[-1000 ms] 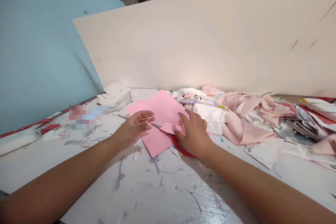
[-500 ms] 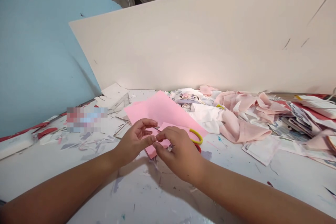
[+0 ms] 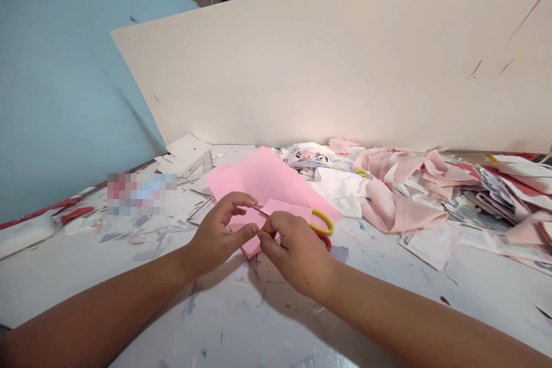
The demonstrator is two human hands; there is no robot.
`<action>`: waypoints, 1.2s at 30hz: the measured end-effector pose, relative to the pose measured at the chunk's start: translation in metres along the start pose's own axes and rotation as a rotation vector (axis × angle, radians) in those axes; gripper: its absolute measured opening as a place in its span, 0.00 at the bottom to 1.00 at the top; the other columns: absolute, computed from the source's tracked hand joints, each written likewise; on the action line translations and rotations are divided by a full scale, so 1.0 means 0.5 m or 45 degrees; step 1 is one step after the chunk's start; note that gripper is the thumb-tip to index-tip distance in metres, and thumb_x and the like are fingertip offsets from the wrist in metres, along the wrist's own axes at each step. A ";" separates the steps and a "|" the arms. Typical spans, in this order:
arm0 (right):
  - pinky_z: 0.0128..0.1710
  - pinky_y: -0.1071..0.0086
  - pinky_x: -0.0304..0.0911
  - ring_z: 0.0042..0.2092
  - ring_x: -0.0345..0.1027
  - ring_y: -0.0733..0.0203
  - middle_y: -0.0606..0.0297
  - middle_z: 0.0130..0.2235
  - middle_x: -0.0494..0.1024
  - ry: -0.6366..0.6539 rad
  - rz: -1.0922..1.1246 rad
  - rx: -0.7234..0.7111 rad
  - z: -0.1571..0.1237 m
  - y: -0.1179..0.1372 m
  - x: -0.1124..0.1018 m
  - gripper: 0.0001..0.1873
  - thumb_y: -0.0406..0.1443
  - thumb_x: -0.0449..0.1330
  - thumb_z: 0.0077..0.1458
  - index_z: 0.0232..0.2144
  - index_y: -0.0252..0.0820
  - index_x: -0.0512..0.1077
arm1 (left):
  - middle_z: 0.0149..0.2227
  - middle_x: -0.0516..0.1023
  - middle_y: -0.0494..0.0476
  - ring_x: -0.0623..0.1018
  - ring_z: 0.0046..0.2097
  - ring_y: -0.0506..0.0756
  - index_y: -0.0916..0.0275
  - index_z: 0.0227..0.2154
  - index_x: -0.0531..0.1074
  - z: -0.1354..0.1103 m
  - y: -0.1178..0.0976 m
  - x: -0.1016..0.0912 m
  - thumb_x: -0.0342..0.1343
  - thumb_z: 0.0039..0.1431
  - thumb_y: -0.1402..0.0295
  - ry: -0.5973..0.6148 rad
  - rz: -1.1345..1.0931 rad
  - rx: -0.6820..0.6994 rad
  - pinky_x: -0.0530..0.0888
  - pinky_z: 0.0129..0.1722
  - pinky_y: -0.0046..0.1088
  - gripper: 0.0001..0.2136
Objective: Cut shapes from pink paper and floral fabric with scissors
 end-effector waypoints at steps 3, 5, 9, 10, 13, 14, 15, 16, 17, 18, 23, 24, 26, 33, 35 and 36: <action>0.21 0.74 0.49 0.23 0.53 0.68 0.71 0.22 0.61 0.015 0.076 0.045 -0.001 -0.005 0.006 0.08 0.33 0.49 0.48 0.19 0.42 0.56 | 0.43 0.69 0.54 0.68 0.46 0.54 0.56 0.37 0.64 -0.002 -0.010 0.002 0.54 0.50 0.68 0.006 0.057 0.053 0.64 0.46 0.33 0.10; 0.21 0.75 0.49 0.24 0.52 0.68 0.71 0.22 0.61 0.013 0.099 0.048 0.000 -0.006 0.008 0.07 0.32 0.49 0.46 0.19 0.42 0.55 | 0.43 0.69 0.54 0.68 0.47 0.54 0.56 0.37 0.64 -0.003 -0.010 0.005 0.54 0.50 0.68 0.016 0.067 0.056 0.65 0.46 0.34 0.10; 0.21 0.75 0.49 0.24 0.52 0.68 0.72 0.22 0.61 0.002 0.154 0.032 0.003 -0.010 0.007 0.07 0.31 0.49 0.45 0.19 0.42 0.56 | 0.43 0.69 0.54 0.68 0.46 0.54 0.56 0.37 0.64 -0.002 -0.006 0.006 0.54 0.50 0.67 0.025 0.058 0.050 0.65 0.45 0.34 0.10; 0.21 0.74 0.50 0.24 0.52 0.68 0.72 0.22 0.61 -0.019 0.164 0.038 0.005 -0.013 0.002 0.07 0.31 0.49 0.46 0.19 0.42 0.56 | 0.42 0.69 0.54 0.68 0.46 0.54 0.56 0.37 0.64 -0.001 -0.006 0.006 0.54 0.50 0.67 0.026 0.052 0.052 0.65 0.45 0.34 0.11; 0.22 0.74 0.51 0.24 0.53 0.68 0.71 0.22 0.61 -0.068 0.151 0.057 0.009 -0.019 -0.015 0.08 0.34 0.49 0.49 0.19 0.42 0.57 | 0.42 0.68 0.54 0.69 0.46 0.54 0.56 0.38 0.64 0.000 -0.006 0.003 0.55 0.50 0.67 0.028 0.042 0.055 0.65 0.45 0.33 0.11; 0.23 0.73 0.52 0.25 0.55 0.67 0.71 0.23 0.63 -0.060 0.145 0.046 0.011 -0.016 -0.019 0.08 0.35 0.49 0.50 0.20 0.42 0.59 | 0.42 0.68 0.54 0.68 0.46 0.54 0.56 0.38 0.64 0.000 -0.007 0.002 0.55 0.50 0.67 0.030 0.046 0.054 0.65 0.45 0.34 0.11; 0.24 0.72 0.54 0.26 0.57 0.67 0.69 0.24 0.65 -0.040 0.145 0.023 0.013 -0.011 -0.021 0.08 0.36 0.49 0.51 0.22 0.42 0.62 | 0.42 0.68 0.54 0.68 0.46 0.54 0.56 0.38 0.64 0.000 -0.007 0.002 0.55 0.50 0.67 0.033 0.053 0.052 0.65 0.45 0.34 0.11; 0.26 0.71 0.56 0.28 0.59 0.66 0.68 0.27 0.68 -0.015 0.148 -0.007 0.014 -0.005 -0.022 0.07 0.36 0.49 0.51 0.24 0.42 0.64 | 0.42 0.68 0.54 0.68 0.46 0.54 0.56 0.38 0.64 -0.001 -0.007 0.002 0.55 0.49 0.67 0.040 0.060 0.054 0.65 0.45 0.34 0.11; 0.28 0.71 0.57 0.30 0.61 0.65 0.67 0.29 0.69 0.010 0.153 -0.038 0.016 0.001 -0.022 0.06 0.36 0.50 0.51 0.27 0.42 0.66 | 0.42 0.68 0.54 0.68 0.46 0.54 0.56 0.38 0.64 -0.001 -0.007 0.003 0.55 0.49 0.67 0.044 0.069 0.059 0.65 0.45 0.34 0.11; 0.30 0.70 0.58 0.31 0.62 0.64 0.66 0.30 0.70 0.037 0.158 -0.062 0.017 0.006 -0.021 0.07 0.35 0.50 0.51 0.28 0.43 0.67 | 0.42 0.68 0.54 0.69 0.46 0.54 0.56 0.38 0.64 -0.002 -0.008 0.004 0.55 0.49 0.66 0.051 0.077 0.067 0.65 0.45 0.34 0.11; 0.27 0.71 0.57 0.29 0.61 0.66 0.67 0.27 0.70 0.142 0.126 -0.100 0.018 0.010 -0.012 0.08 0.33 0.50 0.50 0.24 0.42 0.68 | 0.42 0.68 0.55 0.68 0.46 0.54 0.56 0.38 0.64 -0.002 -0.013 0.009 0.56 0.48 0.64 0.069 0.105 0.113 0.66 0.45 0.33 0.13; 0.26 0.72 0.56 0.28 0.60 0.66 0.67 0.27 0.69 0.149 0.113 -0.105 0.018 0.010 -0.012 0.07 0.32 0.51 0.49 0.23 0.42 0.67 | 0.42 0.68 0.55 0.68 0.46 0.55 0.56 0.38 0.64 -0.002 -0.014 0.010 0.56 0.48 0.64 0.074 0.111 0.118 0.66 0.44 0.33 0.13; 0.25 0.73 0.55 0.27 0.59 0.67 0.68 0.26 0.68 0.166 0.089 -0.119 0.018 0.012 -0.011 0.06 0.32 0.52 0.47 0.22 0.41 0.67 | 0.41 0.68 0.54 0.69 0.45 0.54 0.56 0.38 0.65 -0.002 -0.016 0.011 0.56 0.48 0.63 0.083 0.122 0.124 0.66 0.44 0.33 0.13; 0.24 0.74 0.53 0.26 0.57 0.68 0.70 0.24 0.65 0.187 0.060 -0.121 0.016 0.012 -0.008 0.05 0.32 0.51 0.46 0.20 0.41 0.64 | 0.42 0.68 0.53 0.69 0.45 0.53 0.56 0.38 0.64 -0.004 -0.017 0.015 0.56 0.48 0.66 0.118 0.133 0.130 0.67 0.43 0.32 0.13; 0.24 0.74 0.53 0.26 0.57 0.68 0.70 0.24 0.65 0.192 0.051 -0.118 0.015 0.010 -0.006 0.05 0.31 0.51 0.45 0.20 0.41 0.64 | 0.42 0.68 0.53 0.69 0.45 0.53 0.56 0.38 0.64 -0.005 -0.019 0.016 0.56 0.48 0.68 0.124 0.144 0.147 0.67 0.43 0.32 0.13; 0.24 0.74 0.53 0.26 0.57 0.68 0.70 0.24 0.65 0.198 0.048 -0.114 0.015 0.009 -0.005 0.05 0.31 0.51 0.45 0.20 0.41 0.64 | 0.42 0.68 0.54 0.69 0.44 0.53 0.56 0.38 0.64 -0.006 -0.020 0.016 0.56 0.48 0.68 0.128 0.151 0.157 0.67 0.44 0.32 0.13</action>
Point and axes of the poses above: each hand's wrist, its own z-axis towards the middle knuckle, its own x-axis out of the palm, y = z × x, the point moved 9 cm from there along z, towards the middle knuckle
